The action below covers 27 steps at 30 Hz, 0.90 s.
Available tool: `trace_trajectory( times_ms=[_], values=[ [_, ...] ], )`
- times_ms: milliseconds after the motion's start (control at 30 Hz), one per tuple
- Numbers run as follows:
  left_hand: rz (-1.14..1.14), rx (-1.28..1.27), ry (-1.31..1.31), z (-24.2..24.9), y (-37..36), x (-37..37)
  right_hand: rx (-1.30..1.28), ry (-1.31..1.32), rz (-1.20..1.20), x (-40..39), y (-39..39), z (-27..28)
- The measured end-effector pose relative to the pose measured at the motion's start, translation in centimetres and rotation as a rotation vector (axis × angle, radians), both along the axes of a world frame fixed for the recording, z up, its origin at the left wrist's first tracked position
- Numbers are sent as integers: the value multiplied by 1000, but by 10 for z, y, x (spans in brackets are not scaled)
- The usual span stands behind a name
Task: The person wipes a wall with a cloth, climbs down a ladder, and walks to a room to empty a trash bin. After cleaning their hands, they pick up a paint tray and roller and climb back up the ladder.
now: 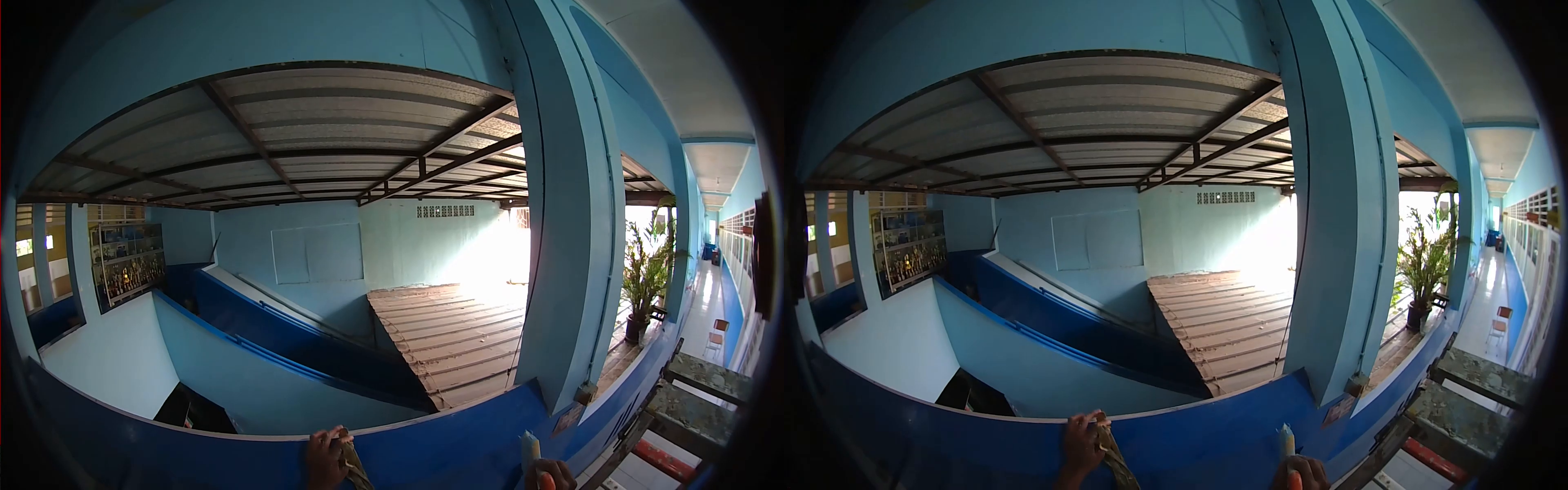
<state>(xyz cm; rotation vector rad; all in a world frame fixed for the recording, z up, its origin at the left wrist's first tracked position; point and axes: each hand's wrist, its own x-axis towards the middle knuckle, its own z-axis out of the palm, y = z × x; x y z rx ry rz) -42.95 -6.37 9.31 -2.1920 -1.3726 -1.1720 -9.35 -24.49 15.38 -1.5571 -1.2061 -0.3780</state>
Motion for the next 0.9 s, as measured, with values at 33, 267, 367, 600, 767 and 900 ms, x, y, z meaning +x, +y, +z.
trace_trajectory(
  times_ms=[33,267,367,600,767,900],
  values=[
    [-1,-5,3,1,4,-3,9,16,30,0,0,-1],
    [87,-71,64,-32,38,-27,112,-83,42,1,3,-3],
    [127,-127,78,-29,34,-25,84,-102,14,-3,3,-2],
    [230,-78,103,-43,38,-31,111,-148,82,-5,0,-22],
    [258,-7,86,-47,38,-31,63,-107,75,-13,-15,-33],
    [239,67,94,-46,34,-31,76,-109,34,-4,-25,-60]
  ],
)
